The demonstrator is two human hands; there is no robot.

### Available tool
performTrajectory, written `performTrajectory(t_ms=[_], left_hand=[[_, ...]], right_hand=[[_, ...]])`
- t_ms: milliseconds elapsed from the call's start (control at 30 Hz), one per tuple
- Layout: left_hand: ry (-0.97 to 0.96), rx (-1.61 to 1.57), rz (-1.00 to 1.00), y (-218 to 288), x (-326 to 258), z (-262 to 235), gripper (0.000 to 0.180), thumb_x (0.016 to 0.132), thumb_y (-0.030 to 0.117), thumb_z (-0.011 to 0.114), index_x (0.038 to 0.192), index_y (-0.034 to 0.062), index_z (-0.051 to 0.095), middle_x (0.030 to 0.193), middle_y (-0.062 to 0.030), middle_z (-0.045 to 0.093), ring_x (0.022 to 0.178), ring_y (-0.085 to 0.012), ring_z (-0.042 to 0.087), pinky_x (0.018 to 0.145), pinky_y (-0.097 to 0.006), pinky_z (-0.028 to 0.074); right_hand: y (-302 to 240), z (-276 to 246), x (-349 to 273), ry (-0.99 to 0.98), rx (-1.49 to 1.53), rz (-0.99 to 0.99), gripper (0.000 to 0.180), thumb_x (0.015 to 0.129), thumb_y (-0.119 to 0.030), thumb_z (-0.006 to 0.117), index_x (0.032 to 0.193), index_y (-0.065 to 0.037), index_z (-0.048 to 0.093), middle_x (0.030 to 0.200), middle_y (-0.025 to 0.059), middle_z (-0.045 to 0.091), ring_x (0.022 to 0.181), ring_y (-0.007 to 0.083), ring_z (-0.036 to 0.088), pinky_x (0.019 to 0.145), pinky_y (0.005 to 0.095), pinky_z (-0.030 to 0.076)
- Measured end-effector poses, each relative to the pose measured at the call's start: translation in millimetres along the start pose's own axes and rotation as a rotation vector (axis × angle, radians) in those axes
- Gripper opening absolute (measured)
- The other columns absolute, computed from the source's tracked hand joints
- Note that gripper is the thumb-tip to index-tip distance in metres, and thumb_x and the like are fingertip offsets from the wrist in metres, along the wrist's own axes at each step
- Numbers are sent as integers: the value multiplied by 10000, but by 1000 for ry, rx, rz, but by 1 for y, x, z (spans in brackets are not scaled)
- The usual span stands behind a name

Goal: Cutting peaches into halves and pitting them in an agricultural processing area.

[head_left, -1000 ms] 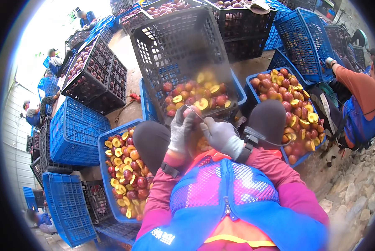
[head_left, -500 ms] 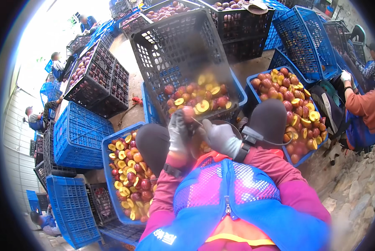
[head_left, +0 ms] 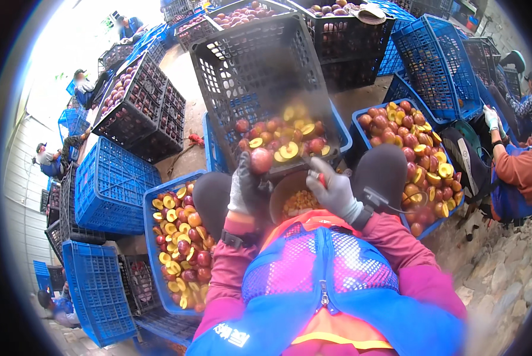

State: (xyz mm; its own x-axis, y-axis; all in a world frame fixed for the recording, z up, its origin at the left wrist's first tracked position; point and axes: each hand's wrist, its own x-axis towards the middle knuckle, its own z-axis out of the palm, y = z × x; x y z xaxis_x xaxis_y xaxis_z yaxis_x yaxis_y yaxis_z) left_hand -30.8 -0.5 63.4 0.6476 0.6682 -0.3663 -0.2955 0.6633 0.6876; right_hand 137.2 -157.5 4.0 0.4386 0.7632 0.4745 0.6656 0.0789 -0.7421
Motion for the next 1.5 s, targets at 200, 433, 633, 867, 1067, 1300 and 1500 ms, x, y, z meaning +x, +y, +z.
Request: performTrajectory(t_ms=[200, 433, 633, 867, 1067, 1300, 1500], left_hand=[[-204, 853, 560, -37, 5, -1, 420, 1117, 452, 593, 1254, 58, 648, 941, -64, 689, 736, -153, 640, 637, -317, 523], [-107, 480, 284, -86, 25, -35, 394, 1165, 422, 513, 1156, 54, 653, 1048, -31, 676, 941, -143, 655, 810, -347, 558], [-409, 458, 144, -83, 2, -20, 430, 1151, 441, 486, 1270, 57, 638, 1094, -42, 696, 984, -169, 702, 817, -348, 585], [-331, 969, 338, -70, 13, -22, 494, 906, 167, 773, 1342, 3, 606, 1242, -175, 687, 1157, -365, 675, 997, -468, 542], [-201, 747, 285, -76, 42, -61, 528, 1145, 590, 400, 1077, 122, 635, 692, 4, 526, 491, -119, 407, 500, -293, 382], [-142, 218, -69, -49, 53, -76, 420, 1135, 492, 554, 1261, 107, 662, 1034, -30, 689, 889, -153, 658, 715, -315, 553], [30, 629, 399, -27, 60, -33, 455, 1113, 341, 638, 1422, 13, 579, 1330, -120, 665, 1182, -221, 657, 979, -366, 554]], right_hand=[[-33, 8, 37, -133, 858, 589, 366, 1020, -319, 806, 1205, -7, 757, 1009, 36, 773, 901, 86, 710, 817, 265, 589], [-30, 34, 24, 58, 303, 407, 498, 893, -479, 883, 1076, -33, 758, 914, 157, 773, 810, 204, 744, 754, 352, 579], [-44, 15, 21, -8, -56, 52, 407, 863, -418, 889, 839, -66, 687, 748, 169, 690, 660, 331, 708, 638, 397, 563], [-19, 4, 40, -52, 716, 396, 297, 1099, -298, 662, 1030, -25, 753, 925, 25, 760, 673, 112, 667, 623, 284, 548], [-17, -19, 45, -137, 894, 747, 420, 1122, -477, 594, 1048, -79, 707, 727, 4, 644, 503, 95, 575, 476, 230, 447], [-10, -11, 53, -54, 870, 801, 430, 1105, -489, 620, 1063, -70, 706, 756, 2, 658, 501, 80, 564, 467, 208, 453], [1, -4, 60, -72, 626, 703, 452, 1101, -494, 627, 1049, -54, 716, 813, 42, 700, 523, 91, 604, 471, 227, 468]])
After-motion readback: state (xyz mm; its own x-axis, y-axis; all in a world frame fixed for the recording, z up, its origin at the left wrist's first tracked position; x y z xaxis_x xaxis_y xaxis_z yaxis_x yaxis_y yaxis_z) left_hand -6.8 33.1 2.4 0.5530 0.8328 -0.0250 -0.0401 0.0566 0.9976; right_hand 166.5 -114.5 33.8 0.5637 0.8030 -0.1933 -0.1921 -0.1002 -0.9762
